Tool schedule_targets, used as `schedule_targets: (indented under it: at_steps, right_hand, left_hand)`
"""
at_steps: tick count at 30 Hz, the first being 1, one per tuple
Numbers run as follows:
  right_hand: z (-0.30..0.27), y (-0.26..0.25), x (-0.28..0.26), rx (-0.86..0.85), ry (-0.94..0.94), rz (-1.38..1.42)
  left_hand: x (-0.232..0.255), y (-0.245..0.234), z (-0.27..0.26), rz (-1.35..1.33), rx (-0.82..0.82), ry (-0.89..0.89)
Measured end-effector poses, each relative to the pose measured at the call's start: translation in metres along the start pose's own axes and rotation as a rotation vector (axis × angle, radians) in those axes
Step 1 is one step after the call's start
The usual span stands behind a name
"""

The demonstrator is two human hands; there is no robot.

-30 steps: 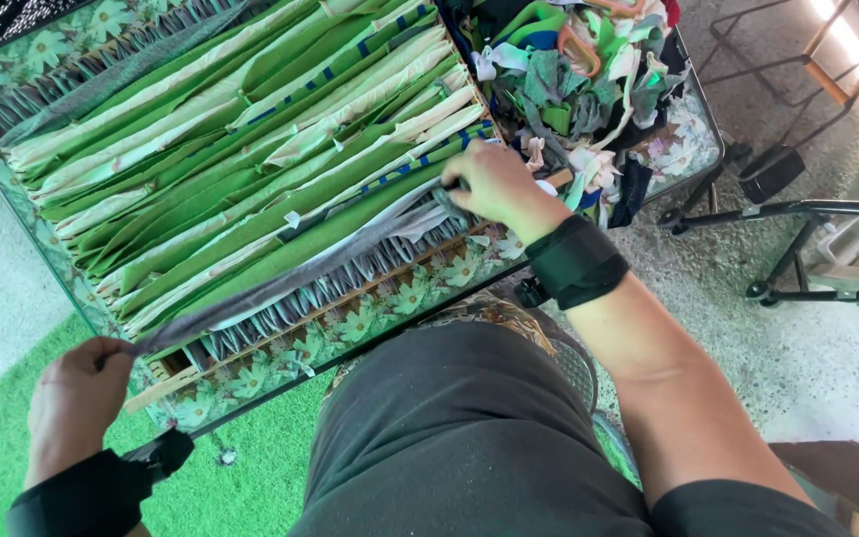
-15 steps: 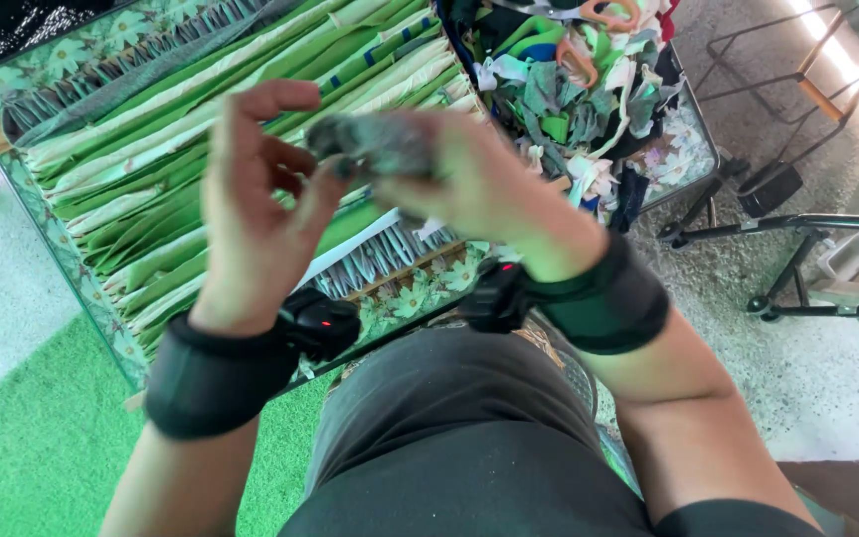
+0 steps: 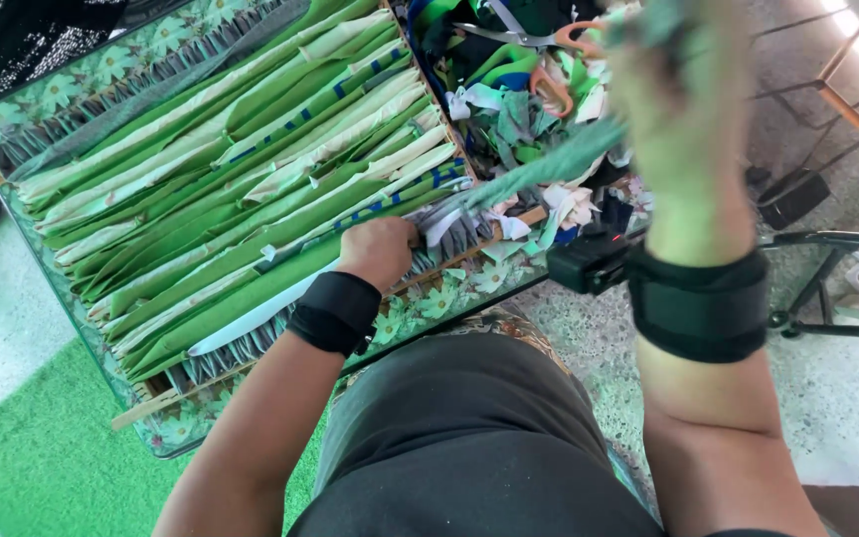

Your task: Weaving and arranging strips of fabric on a pin-board loom to create a rug.

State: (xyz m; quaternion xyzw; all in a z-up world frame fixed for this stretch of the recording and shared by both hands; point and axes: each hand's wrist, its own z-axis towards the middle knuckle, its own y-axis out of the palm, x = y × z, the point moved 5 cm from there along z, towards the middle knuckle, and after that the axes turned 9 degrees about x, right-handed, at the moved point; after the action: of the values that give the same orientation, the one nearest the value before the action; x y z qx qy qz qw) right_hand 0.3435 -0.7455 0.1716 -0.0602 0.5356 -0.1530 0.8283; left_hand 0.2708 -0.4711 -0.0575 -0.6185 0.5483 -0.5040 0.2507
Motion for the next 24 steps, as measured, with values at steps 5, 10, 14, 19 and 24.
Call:
schedule_targets:
  at_steps: [5,10,14,19,24]
  right_hand:
    - [-0.049,0.078,0.068,-0.408,0.258,0.001]
    - [-0.103,0.152,0.121,-0.677,0.256,-0.168]
    - [-0.129,0.188,0.152,-0.653,0.154,-0.033]
    - [-0.131,0.198,0.157,-0.748,0.646,0.039]
    - [-0.160,0.216,0.202,-0.813,0.416,-0.090]
  left_hand:
    - [-0.001,0.001,0.012,0.091,0.066,-0.082]
    - [-0.011,0.017,0.024,0.155,0.117,-0.188]
    - [-0.028,0.042,0.027,0.091,0.147,-0.308]
    - [-0.038,0.029,0.021,0.025,0.201,-0.349]
    - [-0.046,0.015,0.014,-0.656,0.060,-0.478]
